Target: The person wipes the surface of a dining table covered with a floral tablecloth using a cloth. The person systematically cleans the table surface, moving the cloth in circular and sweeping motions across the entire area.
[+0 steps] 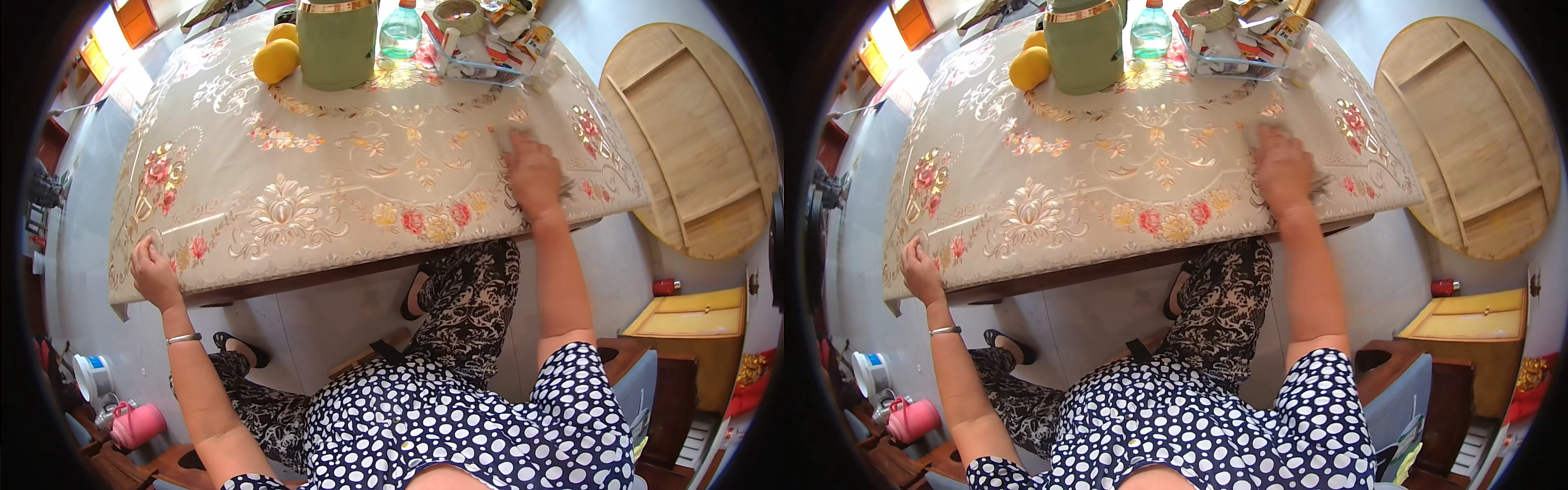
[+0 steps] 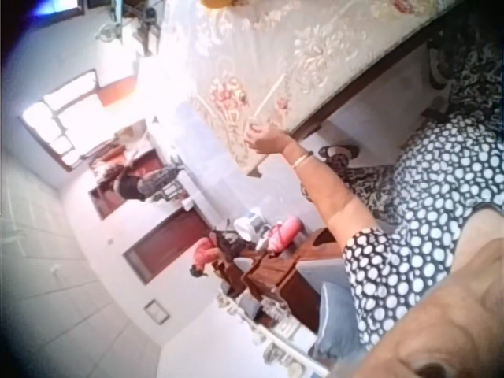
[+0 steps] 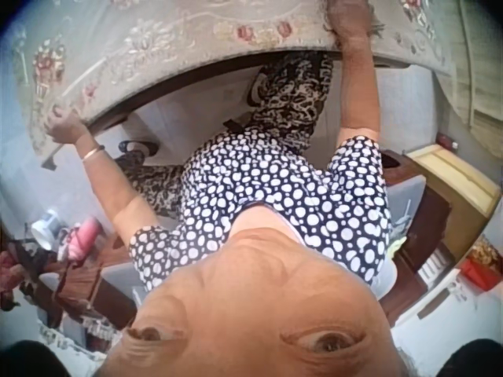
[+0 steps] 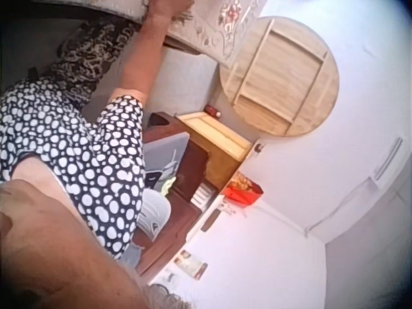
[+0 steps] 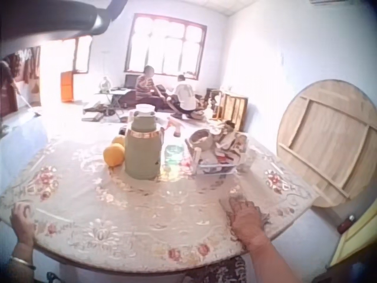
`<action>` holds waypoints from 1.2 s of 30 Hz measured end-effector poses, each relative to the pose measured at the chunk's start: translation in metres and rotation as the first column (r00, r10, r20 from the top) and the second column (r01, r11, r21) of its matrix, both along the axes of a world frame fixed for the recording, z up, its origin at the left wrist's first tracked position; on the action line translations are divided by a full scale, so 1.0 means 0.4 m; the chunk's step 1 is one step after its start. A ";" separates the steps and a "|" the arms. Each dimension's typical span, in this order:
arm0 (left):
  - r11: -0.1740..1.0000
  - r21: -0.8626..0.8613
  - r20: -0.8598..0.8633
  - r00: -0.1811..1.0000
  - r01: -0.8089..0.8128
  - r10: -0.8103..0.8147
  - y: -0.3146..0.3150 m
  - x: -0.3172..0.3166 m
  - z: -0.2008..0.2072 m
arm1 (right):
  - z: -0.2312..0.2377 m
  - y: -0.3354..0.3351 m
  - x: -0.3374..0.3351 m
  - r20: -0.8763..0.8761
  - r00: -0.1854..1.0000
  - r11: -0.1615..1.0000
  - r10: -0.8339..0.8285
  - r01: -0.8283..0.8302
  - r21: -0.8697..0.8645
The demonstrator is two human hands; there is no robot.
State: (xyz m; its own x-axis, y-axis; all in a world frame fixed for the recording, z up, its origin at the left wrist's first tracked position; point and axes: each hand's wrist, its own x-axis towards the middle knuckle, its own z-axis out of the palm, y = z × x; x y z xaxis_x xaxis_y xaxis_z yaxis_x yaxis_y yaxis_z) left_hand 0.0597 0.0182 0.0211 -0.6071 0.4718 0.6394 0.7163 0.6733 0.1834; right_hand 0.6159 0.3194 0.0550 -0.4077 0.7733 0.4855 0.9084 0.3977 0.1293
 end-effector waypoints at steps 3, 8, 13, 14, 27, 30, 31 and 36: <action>1.000 0.008 0.005 1.000 -0.005 0.005 0.004 0.005 0.003 | -0.006 -0.062 -0.140 -0.006 0.978 0.976 0.210 -0.209 0.066; 1.000 0.004 -0.012 1.000 -0.010 0.010 0.004 0.004 0.000 | 0.023 -0.219 -0.388 0.032 0.899 0.899 0.438 -0.437 -0.031; 0.999 0.031 0.020 1.000 -0.015 0.015 0.001 0.020 0.012 | 0.006 -0.376 -0.631 -0.151 0.694 0.703 0.704 -0.711 0.010; 0.999 0.035 0.016 1.000 -0.015 0.014 -0.001 0.019 0.015 | 0.014 -0.412 -0.678 -0.160 0.669 0.668 0.726 -0.741 -0.067; 0.995 0.074 0.001 0.998 0.061 -0.061 -0.001 -0.013 -0.019 | 0.022 -0.404 -0.845 -0.109 0.606 0.569 0.788 -0.784 -0.248; 0.996 0.066 0.000 0.998 0.059 -0.059 -0.012 -0.031 -0.022 | 0.027 -0.267 -0.743 -0.012 0.732 0.716 0.681 -0.669 -0.198; 0.997 0.060 0.004 0.998 0.056 -0.057 -0.015 -0.031 -0.020 | 0.010 -0.206 -0.698 -0.099 0.740 0.728 0.665 -0.672 -0.136; 0.997 0.062 0.033 0.998 0.054 -0.056 -0.010 -0.036 -0.028 | -0.024 0.044 -0.381 0.200 0.887 0.909 0.415 -0.411 -0.065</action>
State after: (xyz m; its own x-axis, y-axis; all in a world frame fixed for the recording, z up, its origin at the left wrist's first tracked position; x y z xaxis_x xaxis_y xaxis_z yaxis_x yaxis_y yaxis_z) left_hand 0.0453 0.0143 0.0100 -0.6035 0.4655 0.6474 0.7444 0.6198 0.2483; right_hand 0.4635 0.3369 0.0454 -0.7809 0.5223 0.3426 0.6158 0.7355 0.2824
